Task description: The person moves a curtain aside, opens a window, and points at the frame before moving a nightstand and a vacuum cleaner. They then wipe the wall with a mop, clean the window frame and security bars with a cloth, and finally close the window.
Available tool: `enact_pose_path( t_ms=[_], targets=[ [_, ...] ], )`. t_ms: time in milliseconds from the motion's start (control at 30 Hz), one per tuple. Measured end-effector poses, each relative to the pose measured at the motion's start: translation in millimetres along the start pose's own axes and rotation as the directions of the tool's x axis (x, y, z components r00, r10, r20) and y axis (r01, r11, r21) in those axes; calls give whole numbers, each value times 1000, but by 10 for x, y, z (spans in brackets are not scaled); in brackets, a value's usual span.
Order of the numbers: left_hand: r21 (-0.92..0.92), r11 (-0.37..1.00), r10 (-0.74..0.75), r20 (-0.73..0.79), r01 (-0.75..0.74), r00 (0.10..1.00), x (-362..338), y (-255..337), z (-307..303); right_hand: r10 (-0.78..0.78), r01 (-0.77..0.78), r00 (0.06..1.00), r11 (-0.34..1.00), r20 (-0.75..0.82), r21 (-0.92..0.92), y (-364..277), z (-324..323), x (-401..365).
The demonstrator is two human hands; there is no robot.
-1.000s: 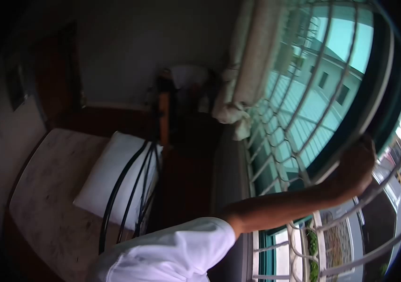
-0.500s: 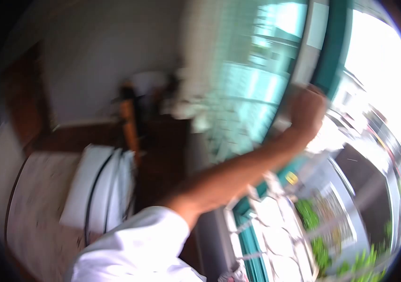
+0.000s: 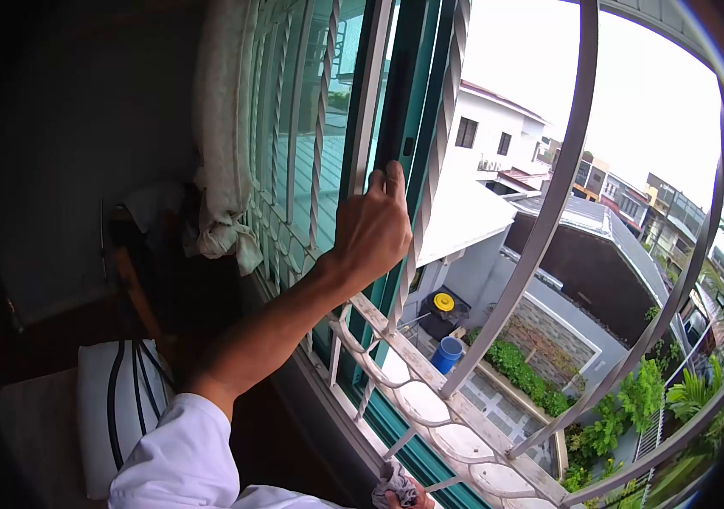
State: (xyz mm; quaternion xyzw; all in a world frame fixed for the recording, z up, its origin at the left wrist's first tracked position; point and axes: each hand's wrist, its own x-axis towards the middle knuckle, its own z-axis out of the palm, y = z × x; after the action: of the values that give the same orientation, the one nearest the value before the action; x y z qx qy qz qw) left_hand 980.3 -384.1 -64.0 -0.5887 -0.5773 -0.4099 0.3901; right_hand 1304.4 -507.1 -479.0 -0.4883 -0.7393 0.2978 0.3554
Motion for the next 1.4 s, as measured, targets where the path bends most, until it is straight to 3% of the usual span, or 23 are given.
enact_pose_path(
  t_ms=[100, 200, 233, 300, 467, 533, 567, 633, 667, 700, 733, 800, 867, 933, 1033, 1100, 1200, 1333, 1400],
  targets=[
    [-161, 985, -50, 108, 67, 993, 17, -49, -13, 32, -32, 999, 999, -4, -18, -23, 10, -34],
    [-162, 985, -32, 143, 55, 989, 17, -39, -144, 66, -66, 998, 997, -3, -46, -52, 30, -63],
    [-174, 984, -26, 127, 48, 992, -3, -41, -130, 79, -79, 997, 996, -7, -52, -78, 22, -67],
    [-62, 998, 2, -86, -8, 996, -29, -62, -29, 107, -107, 994, 991, -8, -76, -93, 36, -97],
    [-266, 963, 29, -90, -52, 995, 230, -116, -33, 182, -179, 983, 973, 12, -143, -58, 47, -136],
    [-432, 902, -65, -173, -17, 983, 614, -95, -116, 198, -191, 980, 963, 18, -189, -42, 40, -119],
    [-407, 913, -70, -241, -35, 968, 747, -127, 22, 198, -185, 979, 956, 38, -228, 0, 18, -85],
    [-519, 855, -140, -215, 8, 966, 857, -140, -61, 108, -135, 978, 981, -179, -142, -119, 77, -8],
    [-609, 788, -177, -88, 88, 980, 880, -148, -188, 163, -171, 970, 985, -182, -31, -221, 80, 3],
    [-555, 832, -139, -187, 12, 972, 905, -222, -70, 218, -206, 959, 975, -179, 84, -303, 89, 7],
    [-705, 704, -169, -53, 83, 984, 950, -273, -61, 218, -208, 959, 975, -181, 75, -279, 99, 13],
    [-925, 374, -215, -17, 66, 976, 943, -302, -182, 214, -195, 958, 974, -190, 114, -337, 108, 3],
    [-929, 347, -151, 84, 132, 985, 961, -399, -206, 171, -146, 963, 981, -209, 126, -362, 124, 42],
    [-979, 127, -229, 129, 161, 965, 973, -370, -186, 158, -131, 966, 982, -205, 137, -293, 147, 33],
    [-982, 48, -186, 173, 185, 967, 979, -388, -176, 151, -126, 970, 982, -191, 137, -282, 142, 26],
    [-979, 82, -205, 168, 188, 964, 941, -325, -236, 127, -126, 969, 992, -212, 20, -442, 83, 60],
    [-998, 28, -113, 47, 51, 993, 916, -296, -208, 170, -155, 962, 984, -214, 87, -354, 124, 44],
    [-999, -33, -115, 11, 7, 993, 907, -152, -240, 180, -156, 961, 979, -208, 130, -212, 162, 40],
    [-1000, 7, 30, 19, 19, 999, 927, -236, -298, 229, -202, 955, 967, -190, 153, -298, 131, 29]
  ],
)
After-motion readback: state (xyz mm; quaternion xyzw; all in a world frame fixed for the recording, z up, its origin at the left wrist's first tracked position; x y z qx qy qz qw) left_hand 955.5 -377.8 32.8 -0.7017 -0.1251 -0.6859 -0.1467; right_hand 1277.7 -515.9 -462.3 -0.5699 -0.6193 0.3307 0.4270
